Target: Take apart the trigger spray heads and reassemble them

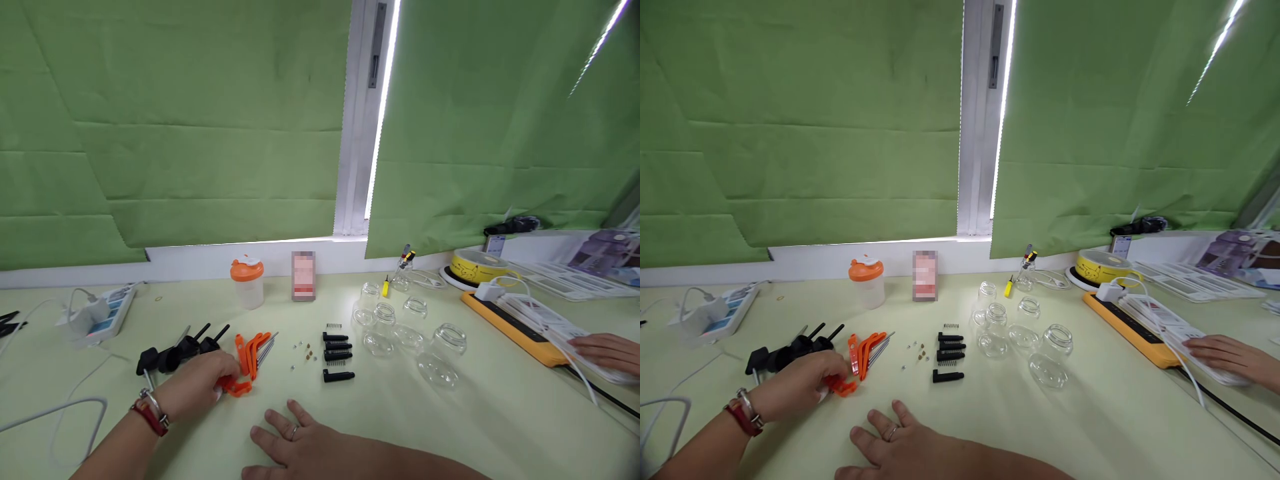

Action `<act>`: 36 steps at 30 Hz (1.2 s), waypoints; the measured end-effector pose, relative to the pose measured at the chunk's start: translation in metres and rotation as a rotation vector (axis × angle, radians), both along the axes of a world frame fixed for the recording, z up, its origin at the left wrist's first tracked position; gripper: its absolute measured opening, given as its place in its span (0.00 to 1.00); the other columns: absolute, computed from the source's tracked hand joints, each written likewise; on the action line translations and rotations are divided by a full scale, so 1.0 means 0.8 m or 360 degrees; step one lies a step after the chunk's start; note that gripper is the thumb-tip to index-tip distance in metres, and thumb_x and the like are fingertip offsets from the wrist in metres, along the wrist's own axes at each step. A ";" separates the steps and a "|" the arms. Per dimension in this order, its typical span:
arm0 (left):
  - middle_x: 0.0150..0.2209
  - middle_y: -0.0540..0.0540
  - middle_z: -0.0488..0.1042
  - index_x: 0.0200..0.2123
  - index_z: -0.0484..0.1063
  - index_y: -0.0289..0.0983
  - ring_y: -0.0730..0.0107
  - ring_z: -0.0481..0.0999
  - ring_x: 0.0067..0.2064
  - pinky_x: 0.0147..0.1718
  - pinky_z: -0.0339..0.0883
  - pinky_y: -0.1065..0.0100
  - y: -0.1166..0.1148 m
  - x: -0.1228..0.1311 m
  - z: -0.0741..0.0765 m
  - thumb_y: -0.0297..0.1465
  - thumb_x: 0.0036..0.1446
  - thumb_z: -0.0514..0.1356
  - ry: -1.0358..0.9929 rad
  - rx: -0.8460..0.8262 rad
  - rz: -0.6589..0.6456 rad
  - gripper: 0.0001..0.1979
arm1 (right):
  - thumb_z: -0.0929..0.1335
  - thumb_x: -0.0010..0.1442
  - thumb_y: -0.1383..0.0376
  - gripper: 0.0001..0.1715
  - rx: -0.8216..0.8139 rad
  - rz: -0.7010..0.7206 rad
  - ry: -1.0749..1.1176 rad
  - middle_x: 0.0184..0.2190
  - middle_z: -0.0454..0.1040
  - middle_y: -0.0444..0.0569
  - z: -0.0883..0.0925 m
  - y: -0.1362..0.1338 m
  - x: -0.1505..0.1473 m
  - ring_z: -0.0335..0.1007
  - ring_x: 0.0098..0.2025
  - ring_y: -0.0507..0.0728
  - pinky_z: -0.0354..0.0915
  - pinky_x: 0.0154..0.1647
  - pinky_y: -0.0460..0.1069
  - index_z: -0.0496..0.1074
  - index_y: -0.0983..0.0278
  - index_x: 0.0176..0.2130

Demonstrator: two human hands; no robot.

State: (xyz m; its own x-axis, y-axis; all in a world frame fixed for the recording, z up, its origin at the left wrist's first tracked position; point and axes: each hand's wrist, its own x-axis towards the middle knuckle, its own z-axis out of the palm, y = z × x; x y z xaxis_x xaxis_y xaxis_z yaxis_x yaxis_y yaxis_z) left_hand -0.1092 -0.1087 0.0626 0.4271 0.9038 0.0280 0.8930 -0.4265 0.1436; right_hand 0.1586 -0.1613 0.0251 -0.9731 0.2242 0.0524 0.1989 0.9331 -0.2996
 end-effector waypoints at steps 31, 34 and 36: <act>0.53 0.39 0.69 0.51 0.65 0.38 0.55 0.63 0.56 0.55 0.40 0.43 0.041 -0.054 -0.036 0.28 0.50 0.50 0.0205 0.0473 0.0598 0.23 | 0.55 0.66 0.60 0.28 -0.0017 -0.0021 -0.0012 0.66 0.40 0.57 0.005 -0.001 0.001 0.32 0.66 0.68 0.38 0.61 0.68 0.48 0.60 0.63; 0.53 0.40 0.69 0.51 0.66 0.38 0.56 0.64 0.56 0.54 0.42 0.44 0.041 -0.052 -0.036 0.25 0.50 0.48 0.0232 0.0486 0.0574 0.23 | 0.54 0.66 0.59 0.27 -0.0025 -0.0019 0.0003 0.66 0.40 0.55 0.008 0.000 0.002 0.33 0.66 0.67 0.38 0.62 0.67 0.49 0.59 0.62; 0.54 0.40 0.68 0.50 0.67 0.39 0.58 0.64 0.56 0.55 0.43 0.45 0.041 -0.053 -0.036 0.23 0.49 0.47 0.0219 0.0485 0.0561 0.24 | 0.55 0.65 0.57 0.27 -0.0031 -0.0023 0.0026 0.65 0.44 0.53 0.009 0.004 0.002 0.37 0.66 0.64 0.38 0.63 0.63 0.51 0.59 0.62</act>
State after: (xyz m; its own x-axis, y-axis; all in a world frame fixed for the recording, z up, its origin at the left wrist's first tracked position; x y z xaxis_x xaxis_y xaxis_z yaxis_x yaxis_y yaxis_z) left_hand -0.1515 -0.0761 0.0336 0.1149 0.9535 0.2787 0.9926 -0.0990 -0.0706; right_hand 0.1600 -0.1581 0.0324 -0.9688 0.2396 0.0636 0.2075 0.9241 -0.3209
